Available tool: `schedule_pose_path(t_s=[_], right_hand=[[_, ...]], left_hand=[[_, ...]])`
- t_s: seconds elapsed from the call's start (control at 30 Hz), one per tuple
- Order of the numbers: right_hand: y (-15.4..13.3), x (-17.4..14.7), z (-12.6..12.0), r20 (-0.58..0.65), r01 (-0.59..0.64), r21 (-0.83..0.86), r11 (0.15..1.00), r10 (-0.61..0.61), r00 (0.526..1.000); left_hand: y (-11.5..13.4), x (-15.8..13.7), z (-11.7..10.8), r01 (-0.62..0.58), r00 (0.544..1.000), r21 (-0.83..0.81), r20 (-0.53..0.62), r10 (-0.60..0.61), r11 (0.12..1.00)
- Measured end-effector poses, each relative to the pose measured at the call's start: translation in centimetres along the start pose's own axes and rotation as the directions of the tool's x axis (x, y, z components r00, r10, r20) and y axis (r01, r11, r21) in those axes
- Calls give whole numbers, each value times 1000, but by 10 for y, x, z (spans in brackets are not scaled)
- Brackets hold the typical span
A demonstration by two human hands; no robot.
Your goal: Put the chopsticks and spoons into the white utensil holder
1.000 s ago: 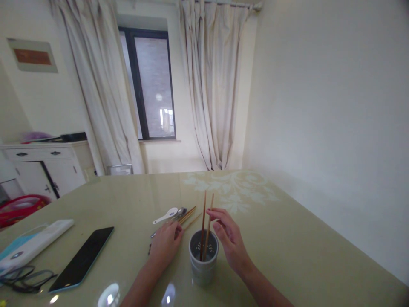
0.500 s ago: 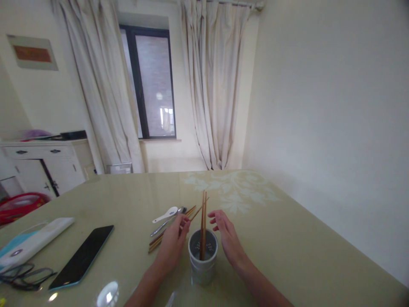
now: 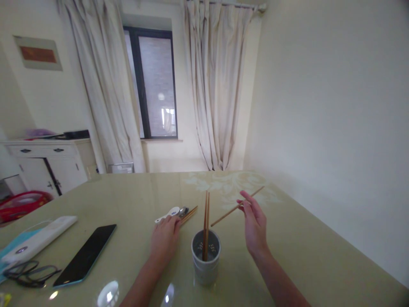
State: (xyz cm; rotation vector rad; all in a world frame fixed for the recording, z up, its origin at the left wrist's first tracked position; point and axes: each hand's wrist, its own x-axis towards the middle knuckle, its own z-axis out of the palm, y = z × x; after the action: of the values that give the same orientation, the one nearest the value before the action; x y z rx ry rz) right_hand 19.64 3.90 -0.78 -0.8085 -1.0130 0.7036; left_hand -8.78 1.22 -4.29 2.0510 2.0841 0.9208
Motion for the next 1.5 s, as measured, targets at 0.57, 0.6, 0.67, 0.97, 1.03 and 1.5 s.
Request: schedule_pose_path(t_s=[0.57, 0.6, 0.67, 0.97, 1.03, 1.5], right_hand=[[-12, -33, 26, 414, -171, 163, 972, 90, 906], [-11, -35, 27, 429, -179, 169, 969, 91, 899], [-10, -37, 29, 446, -192, 181, 964, 94, 890], [-6, -37, 29, 358, -169, 73, 983, 133, 924], [-3, -38, 29, 368, -169, 29, 985, 147, 918], [0, -42, 30, 427, -203, 0, 979, 183, 885]], left_hand=[[10, -6, -2, 29, 973, 168, 221, -66, 985], [11, -6, -1, 25, 972, 167, 224, -62, 986], [11, -6, 0, 17, 972, 168, 227, -55, 986], [12, -8, 2, -20, 977, 173, 213, -17, 985], [12, -8, 2, -26, 977, 167, 214, -10, 986], [19, -9, -2, -30, 971, 147, 238, -5, 989]])
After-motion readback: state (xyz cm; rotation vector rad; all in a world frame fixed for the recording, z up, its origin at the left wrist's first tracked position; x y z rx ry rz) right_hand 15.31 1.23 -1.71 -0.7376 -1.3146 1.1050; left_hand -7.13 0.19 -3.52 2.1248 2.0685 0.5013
